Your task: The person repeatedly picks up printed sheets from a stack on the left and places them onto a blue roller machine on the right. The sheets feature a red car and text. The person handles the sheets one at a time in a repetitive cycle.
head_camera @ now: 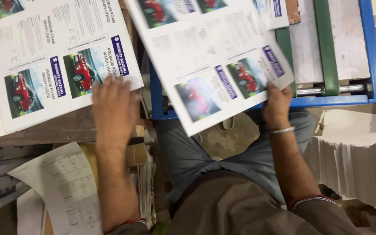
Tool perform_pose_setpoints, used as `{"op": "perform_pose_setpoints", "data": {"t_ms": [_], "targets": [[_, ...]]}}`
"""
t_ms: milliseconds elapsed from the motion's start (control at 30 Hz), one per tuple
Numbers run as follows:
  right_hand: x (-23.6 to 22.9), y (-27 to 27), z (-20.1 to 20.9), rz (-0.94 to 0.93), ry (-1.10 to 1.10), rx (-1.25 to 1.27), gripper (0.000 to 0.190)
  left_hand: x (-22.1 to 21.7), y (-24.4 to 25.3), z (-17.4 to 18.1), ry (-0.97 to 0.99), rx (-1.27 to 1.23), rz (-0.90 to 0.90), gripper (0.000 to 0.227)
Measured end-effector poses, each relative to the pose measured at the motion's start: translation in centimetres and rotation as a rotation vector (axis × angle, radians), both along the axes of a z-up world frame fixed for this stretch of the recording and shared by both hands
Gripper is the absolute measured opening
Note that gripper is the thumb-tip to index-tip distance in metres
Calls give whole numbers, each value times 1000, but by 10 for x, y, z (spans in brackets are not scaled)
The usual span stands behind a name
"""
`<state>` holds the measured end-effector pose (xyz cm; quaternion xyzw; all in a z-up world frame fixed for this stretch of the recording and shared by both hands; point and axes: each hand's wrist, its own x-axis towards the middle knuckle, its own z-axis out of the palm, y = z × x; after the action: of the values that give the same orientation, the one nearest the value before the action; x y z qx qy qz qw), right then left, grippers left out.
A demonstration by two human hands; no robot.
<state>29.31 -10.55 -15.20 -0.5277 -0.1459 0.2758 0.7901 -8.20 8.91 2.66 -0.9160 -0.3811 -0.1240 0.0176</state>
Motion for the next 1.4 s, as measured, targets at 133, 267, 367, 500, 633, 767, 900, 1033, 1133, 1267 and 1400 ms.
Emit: {"op": "perform_pose_setpoints", "data": {"t_ms": [133,267,367,500,633,767,900,1033,1133,1267,1400], "targets": [[42,-18,-21,-147,-104,8,25,-19,19,-8,-271,-142,54,17],[55,-38,-28,-205,-237,-37,30,-21,24,-24,-580,-139,83,6],[43,-64,-31,-229,-222,-177,32,-24,27,-39,-750,-244,125,11],[8,-105,-39,-274,-119,-240,33,-37,40,-56,-1016,-556,169,14],[-23,-128,-52,-239,-131,-254,27,-50,51,-66,-1231,-719,115,16],[-32,-123,-56,-225,-172,-329,26,-50,48,-64,-1265,-702,150,17],[-16,-100,-51,-169,-273,-366,29,-30,32,-53,-959,-317,144,15],[11,-77,-48,-74,-268,-268,32,-11,18,-45,-466,128,1,15],[24,-68,-43,24,56,-212,34,-18,22,-35,-492,163,14,24],[3,-73,-23,152,79,-280,37,-45,37,-23,-601,-17,80,14],[-44,-52,11,359,72,-323,44,-33,31,-34,-810,-5,112,13]]}}
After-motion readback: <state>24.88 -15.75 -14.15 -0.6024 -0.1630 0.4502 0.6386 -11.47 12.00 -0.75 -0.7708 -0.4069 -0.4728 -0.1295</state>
